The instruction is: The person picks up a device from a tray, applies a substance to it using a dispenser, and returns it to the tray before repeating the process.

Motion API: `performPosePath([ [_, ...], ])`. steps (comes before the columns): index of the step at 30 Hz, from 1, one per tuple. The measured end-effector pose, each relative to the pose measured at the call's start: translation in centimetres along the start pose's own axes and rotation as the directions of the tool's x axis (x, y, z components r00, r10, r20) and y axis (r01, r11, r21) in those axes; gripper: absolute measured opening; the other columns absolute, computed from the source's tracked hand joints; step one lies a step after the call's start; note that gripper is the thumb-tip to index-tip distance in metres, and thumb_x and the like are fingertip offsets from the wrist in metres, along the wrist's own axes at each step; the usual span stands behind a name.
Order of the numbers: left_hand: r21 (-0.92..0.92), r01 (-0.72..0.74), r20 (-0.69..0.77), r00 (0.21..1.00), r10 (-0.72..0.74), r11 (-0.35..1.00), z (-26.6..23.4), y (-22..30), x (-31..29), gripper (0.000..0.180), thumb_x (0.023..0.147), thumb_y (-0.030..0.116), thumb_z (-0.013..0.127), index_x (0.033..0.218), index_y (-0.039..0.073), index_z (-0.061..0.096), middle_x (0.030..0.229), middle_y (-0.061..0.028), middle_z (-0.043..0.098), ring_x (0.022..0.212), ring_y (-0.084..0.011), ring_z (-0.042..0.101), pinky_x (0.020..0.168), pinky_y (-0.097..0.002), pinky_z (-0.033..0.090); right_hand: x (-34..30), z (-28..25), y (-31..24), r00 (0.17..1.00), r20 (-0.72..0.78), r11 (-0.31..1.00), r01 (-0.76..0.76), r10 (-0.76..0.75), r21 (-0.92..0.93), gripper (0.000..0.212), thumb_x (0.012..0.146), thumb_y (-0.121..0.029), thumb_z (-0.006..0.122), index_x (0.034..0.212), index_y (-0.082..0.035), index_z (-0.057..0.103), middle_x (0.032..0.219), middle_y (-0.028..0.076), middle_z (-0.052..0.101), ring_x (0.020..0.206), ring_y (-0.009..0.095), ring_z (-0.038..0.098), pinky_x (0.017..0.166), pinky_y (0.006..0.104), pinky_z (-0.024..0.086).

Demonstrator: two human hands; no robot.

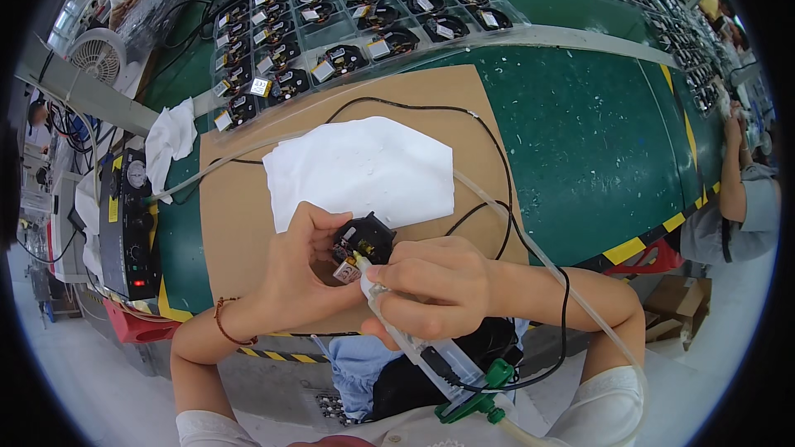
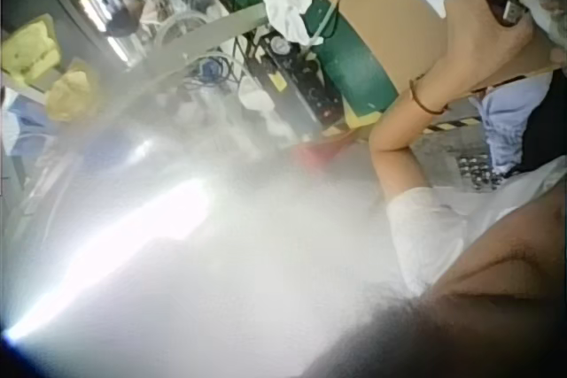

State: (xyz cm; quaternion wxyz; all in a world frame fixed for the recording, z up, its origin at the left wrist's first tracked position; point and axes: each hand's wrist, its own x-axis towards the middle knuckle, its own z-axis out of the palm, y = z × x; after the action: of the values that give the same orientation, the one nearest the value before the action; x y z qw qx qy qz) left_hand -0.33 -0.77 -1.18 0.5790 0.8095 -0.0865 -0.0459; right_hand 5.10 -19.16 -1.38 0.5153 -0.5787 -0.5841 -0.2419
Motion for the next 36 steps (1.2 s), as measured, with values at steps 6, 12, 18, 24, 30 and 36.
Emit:
performPosePath([
  [6,-0.012,-0.003,0.007,1.0,0.003,1.0,-0.1,0.1,-0.1,0.052,0.068,0.011,0.072,0.106,-0.004,0.039,0.083,-0.0168,0.062,0.068,-0.019,0.065,0.058,-0.0266,0.052,0.1,-0.2,-0.1,1.0,0.014,1.0,-0.019,0.018,0.02,0.035,0.069,-0.013,0.074,0.092,-0.003,0.048,0.081,0.016,0.057,0.05,0.021,0.053,0.041,0.0251,0.045],
  [12,-0.004,-0.038,0.018,0.999,0.038,0.999,-0.2,0.2,0.0,0.052,0.069,0.01,0.073,0.106,-0.004,0.039,0.083,-0.0168,0.063,0.068,-0.0185,0.065,0.059,-0.0265,0.051,0.1,-0.3,0.0,1.0,0.005,0.999,-0.031,0.03,0.037,0.035,0.07,-0.012,0.073,0.092,-0.001,0.048,0.079,0.016,0.057,0.05,0.021,0.054,0.042,0.0263,0.047],
  [18,-0.054,-0.001,0.047,0.999,0.004,0.999,-0.3,0.6,0.2,0.052,0.069,0.007,0.072,0.107,-0.004,0.038,0.086,-0.0167,0.063,0.072,-0.0183,0.065,0.062,-0.026,0.051,0.0,-0.4,0.0,0.995,-0.015,0.993,-0.097,0.098,0.069,0.04,0.068,-0.014,0.075,0.095,-0.001,0.048,0.078,0.016,0.058,0.051,0.022,0.055,0.042,0.027,0.047],
  [24,-0.184,0.091,0.113,0.991,-0.07,0.979,-0.6,0.5,0.2,0.052,0.069,0.003,0.072,0.108,-0.002,0.037,0.094,-0.016,0.062,0.08,-0.0169,0.064,0.065,-0.0256,0.051,0.3,-0.9,-0.2,0.981,0.018,0.98,-0.193,0.192,0.044,0.045,0.067,-0.016,0.076,0.096,-0.003,0.044,0.072,0.012,0.054,0.052,0.02,0.056,0.043,0.0271,0.048],
  [30,-0.282,0.166,0.178,0.977,-0.118,0.945,-0.8,0.5,0.4,0.052,0.069,0.0,0.07,0.109,0.0,0.037,0.097,-0.0131,0.06,0.085,-0.0132,0.06,0.07,-0.0249,0.05,0.7,-1.3,-0.2,0.956,0.04,0.951,-0.294,0.291,0.095,0.047,0.068,-0.017,0.076,0.098,-0.002,0.042,0.069,0.01,0.051,0.058,0.02,0.06,0.05,0.0266,0.052],
  [36,-0.38,0.23,0.233,0.961,-0.148,0.896,-1.0,0.5,0.5,0.052,0.07,-0.003,0.068,0.111,0.001,0.036,0.1,-0.0101,0.056,0.089,-0.0097,0.055,0.075,-0.0246,0.047,0.3,-1.2,-0.1,0.932,-0.006,0.926,-0.358,0.362,0.119,0.05,0.068,-0.02,0.078,0.099,-0.002,0.043,0.07,0.011,0.053,0.057,0.018,0.057,0.052,0.0263,0.051],
])
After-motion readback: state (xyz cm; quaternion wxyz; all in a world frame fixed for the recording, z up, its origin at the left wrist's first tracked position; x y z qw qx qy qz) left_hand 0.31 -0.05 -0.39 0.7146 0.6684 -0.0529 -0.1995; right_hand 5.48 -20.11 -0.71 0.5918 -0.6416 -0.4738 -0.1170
